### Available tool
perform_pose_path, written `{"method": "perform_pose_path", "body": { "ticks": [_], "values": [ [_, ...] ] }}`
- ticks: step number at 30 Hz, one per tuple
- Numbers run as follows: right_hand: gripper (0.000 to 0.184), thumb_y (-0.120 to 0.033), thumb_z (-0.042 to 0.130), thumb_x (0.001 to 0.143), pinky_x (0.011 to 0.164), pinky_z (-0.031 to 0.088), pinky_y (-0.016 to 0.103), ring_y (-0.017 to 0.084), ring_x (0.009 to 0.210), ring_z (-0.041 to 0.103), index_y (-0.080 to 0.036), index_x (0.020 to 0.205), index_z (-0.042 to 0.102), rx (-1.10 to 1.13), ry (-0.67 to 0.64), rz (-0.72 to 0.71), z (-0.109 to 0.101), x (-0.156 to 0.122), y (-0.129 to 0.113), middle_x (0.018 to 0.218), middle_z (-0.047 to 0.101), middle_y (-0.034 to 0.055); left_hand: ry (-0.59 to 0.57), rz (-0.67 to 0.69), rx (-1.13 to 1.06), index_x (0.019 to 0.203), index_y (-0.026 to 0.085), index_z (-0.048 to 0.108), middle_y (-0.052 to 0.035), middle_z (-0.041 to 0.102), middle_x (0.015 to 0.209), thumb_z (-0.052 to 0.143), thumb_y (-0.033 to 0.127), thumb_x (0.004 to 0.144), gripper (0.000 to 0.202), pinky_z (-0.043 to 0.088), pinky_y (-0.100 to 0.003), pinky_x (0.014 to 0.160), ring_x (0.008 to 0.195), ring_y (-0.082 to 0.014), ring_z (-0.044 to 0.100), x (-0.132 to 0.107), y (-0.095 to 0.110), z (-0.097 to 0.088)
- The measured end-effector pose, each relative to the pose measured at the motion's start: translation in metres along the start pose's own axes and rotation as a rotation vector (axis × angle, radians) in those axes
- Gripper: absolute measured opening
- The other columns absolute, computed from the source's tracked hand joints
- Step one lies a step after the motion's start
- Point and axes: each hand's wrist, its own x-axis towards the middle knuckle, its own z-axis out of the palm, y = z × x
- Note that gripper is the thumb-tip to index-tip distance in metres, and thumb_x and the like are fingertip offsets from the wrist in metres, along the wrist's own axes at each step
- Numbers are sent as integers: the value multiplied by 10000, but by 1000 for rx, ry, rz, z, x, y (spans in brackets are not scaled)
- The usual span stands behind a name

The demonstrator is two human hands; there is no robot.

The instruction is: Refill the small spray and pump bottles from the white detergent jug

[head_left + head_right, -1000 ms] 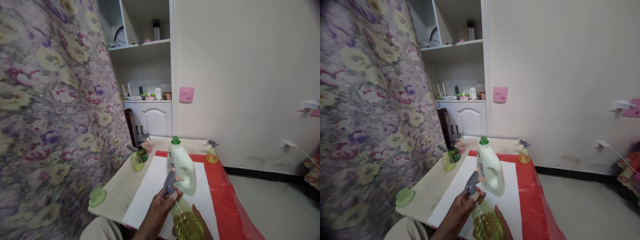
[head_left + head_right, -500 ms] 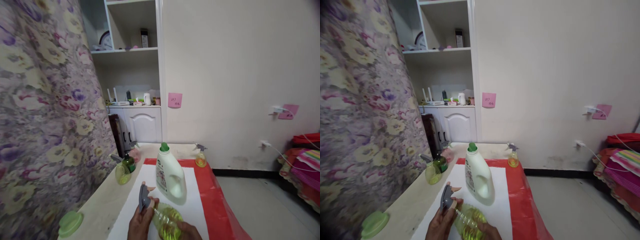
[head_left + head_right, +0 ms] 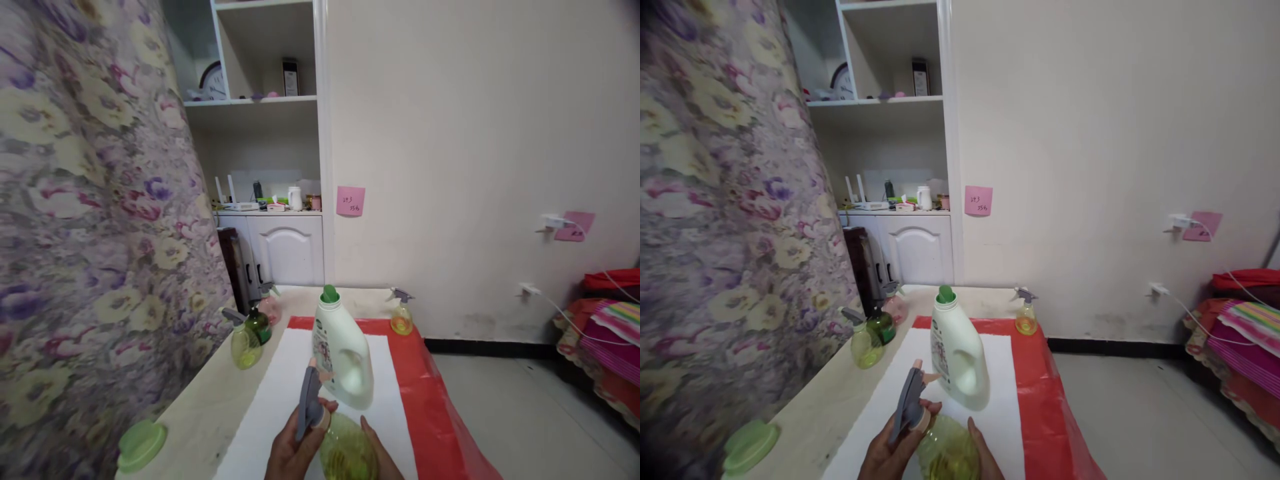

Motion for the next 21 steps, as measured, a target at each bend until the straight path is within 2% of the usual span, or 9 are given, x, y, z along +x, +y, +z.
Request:
{"method": "perform_pose_path", "body": {
  "ticks": [4, 7, 9, 11, 14, 16, 18, 21],
  "values": [
    [702, -788, 400, 723, 630, 555, 405, 286, 855, 703, -263, 1123, 641, 125, -20, 63, -7, -4, 6, 961, 755, 90, 94, 81, -28, 948, 200, 720, -83, 764, 1035, 763, 495, 639, 430, 480, -379, 940, 1037, -301, 644, 1, -4, -3],
    [550, -660, 529, 746, 627, 540, 343, 258, 869, 700, -239, 1069, 675, 298, -44, 157, -18, -11, 14, 1009, 751, 96, 157, 120, -40, 952, 204, 719, -83, 759, 1060, 751, 496, 657, 416, 485, -361, 920, 1027, -290, 650, 0, -4, -4],
    [488, -604, 531, 783, 646, 539, 339, 248, 875, 701, -226, 1047, 692, 376, -37, 192, -24, -14, 20, 1037, 748, 98, 122, 108, -18, 966, 208, 719, -84, 757, 1059, 746, 492, 665, 414, 490, -356, 896, 1005, -288, 653, -2, -3, -4],
    [505, -615, 493, 805, 704, 547, 369, 250, 901, 698, -225, 1052, 698, 416, -19, 204, -27, -14, 27, 1061, 745, 94, 37, 120, 5, 975, 211, 716, -81, 754, 1030, 731, 485, 684, 400, 484, -351, 883, 988, -284, 646, -4, 0, -3],
    [527, -645, 487, 786, 844, 531, 410, 250, 989, 678, -247, 1060, 699, 408, 29, 144, -28, -8, 37, 1083, 741, 65, -122, 141, 48, 969, 218, 705, -68, 740, 990, 694, 456, 738, 331, 471, -330, 867, 963, -264, 630, -7, 5, -3],
    [546, -676, 499, 752, 870, 525, 438, 265, 982, 681, -256, 1031, 707, 366, 35, 126, -28, -4, 41, 1030, 755, 59, -200, 125, 66, 964, 224, 696, -64, 729, 997, 681, 428, 763, 287, 466, -315, 856, 963, -253, 621, -8, 8, -3],
    [590, -732, 498, 711, 814, 544, 456, 285, 940, 693, -274, 1021, 704, 331, 9, 185, -28, -3, 42, 968, 764, 60, -217, 110, 67, 963, 226, 691, -62, 721, 1018, 684, 413, 766, 272, 463, -307, 854, 976, -248, 613, -8, 8, -5],
    [646, -780, 446, 715, 709, 562, 455, 308, 901, 706, -263, 1001, 706, 308, -30, 293, -27, -7, 38, 918, 767, 87, -150, 96, 30, 939, 222, 688, -63, 724, 999, 714, 420, 729, 290, 475, -306, 819, 955, -251, 619, -7, 4, -7]
  ]
}}
